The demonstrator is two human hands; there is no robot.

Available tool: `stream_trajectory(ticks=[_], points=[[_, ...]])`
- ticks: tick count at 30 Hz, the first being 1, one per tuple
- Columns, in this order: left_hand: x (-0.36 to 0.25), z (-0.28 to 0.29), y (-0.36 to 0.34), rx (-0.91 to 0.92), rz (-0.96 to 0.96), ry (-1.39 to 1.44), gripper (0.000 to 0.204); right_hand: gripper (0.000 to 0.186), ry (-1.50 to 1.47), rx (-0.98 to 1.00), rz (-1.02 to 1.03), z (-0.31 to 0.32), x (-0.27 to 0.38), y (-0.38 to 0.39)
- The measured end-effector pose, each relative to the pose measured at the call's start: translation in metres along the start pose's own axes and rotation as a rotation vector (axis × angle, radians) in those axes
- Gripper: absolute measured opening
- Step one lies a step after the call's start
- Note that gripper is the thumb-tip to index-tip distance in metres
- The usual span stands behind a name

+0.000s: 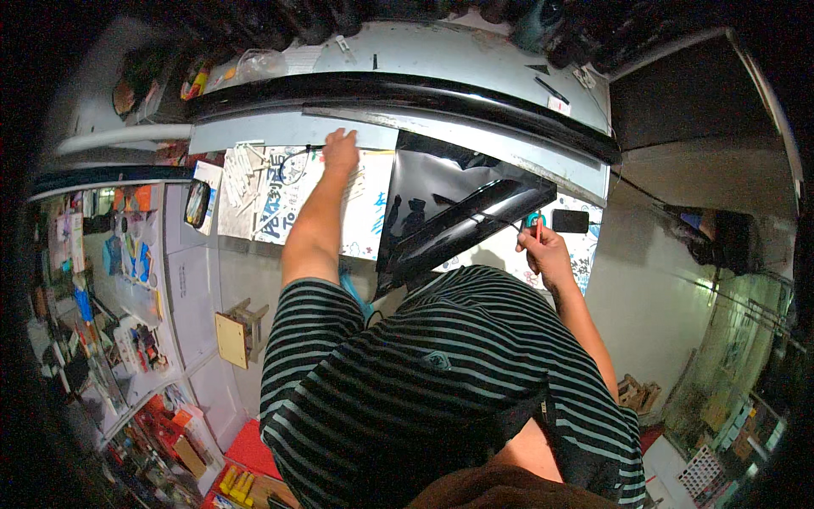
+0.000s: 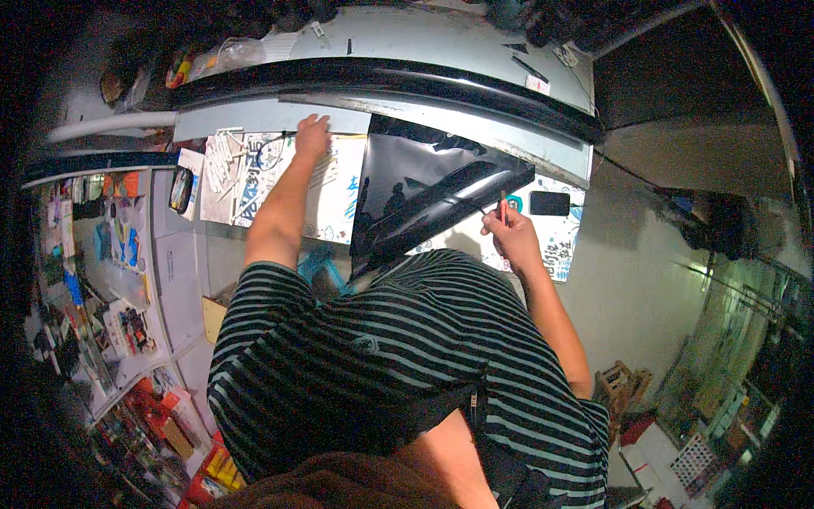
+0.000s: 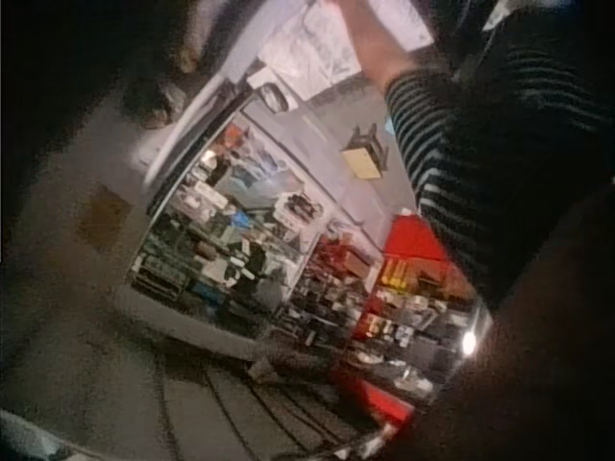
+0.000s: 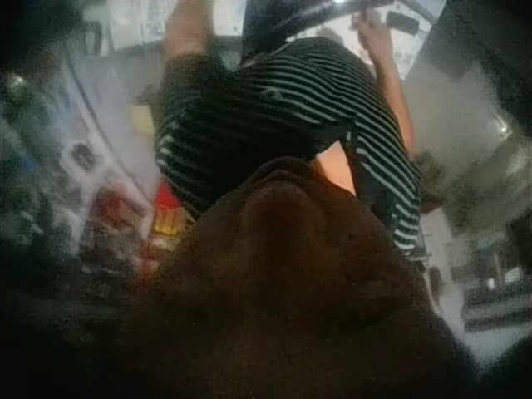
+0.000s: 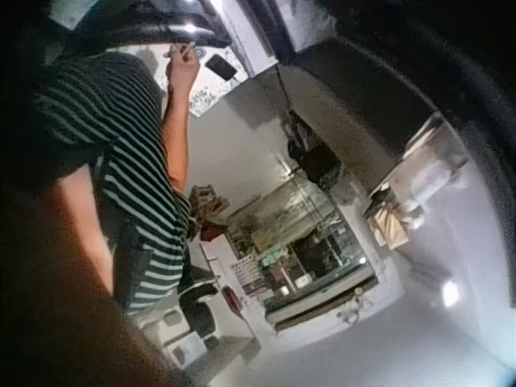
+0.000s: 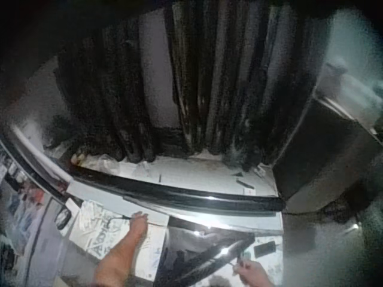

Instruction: The person measures a black sheet with a ruler, marks it with a pen, and cuts it with scissors. The person then folds and trims the cut piece on a workbench.

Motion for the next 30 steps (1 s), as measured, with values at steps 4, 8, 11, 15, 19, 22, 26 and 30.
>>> stream_trajectory(ticks=[4, 8, 11, 15, 19, 22, 26, 30], points=[[0.052, -0.031, 0.003, 0.362, 0.112, -0.240, 0.029, 0.011, -0.010, -0.057, 0.000, 0.008, 0.002, 0.005], [0.056, -0.022, 0.001, 0.226, 0.005, -0.330, 0.019, 0.011, 0.003, -0.104, -0.001, 0.010, 0.005, 0.010], [0.059, -0.022, 0.000, 0.187, 0.039, -0.278, 0.023, 0.011, 0.013, -0.116, 0.000, 0.009, 0.008, 0.010], [0.049, -0.003, 0.017, 0.020, 0.022, -0.231, 0.021, 0.014, 0.044, -0.091, 0.011, -0.002, 0.012, 0.008], [0.060, -0.007, 0.012, 0.059, 0.011, -0.349, 0.020, 0.016, 0.076, -0.054, 0.007, -0.012, 0.017, 0.007], [0.072, -0.011, 0.003, 0.062, 0.002, -0.409, 0.019, 0.016, 0.068, -0.068, 0.007, -0.015, 0.022, 0.008], [0.066, 0.001, 0.000, 0.015, 0.061, -0.204, 0.018, 0.014, 0.083, -0.064, 0.035, -0.015, 0.032, 0.012], [0.009, 0.043, -0.003, -0.107, 0.125, 0.288, 0.023, 0.016, 0.050, -0.053, 0.068, -0.012, 0.041, 0.016]])
Point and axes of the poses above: each hand's wrist, its own y-axis away from the middle knuckle, its own z-axis out of the back of the hand, x = y × z, the point moved 10 cm from there along -y, towards the middle knuckle, and after that the axes turned 9 degrees about -z, right-handed, at the moved point
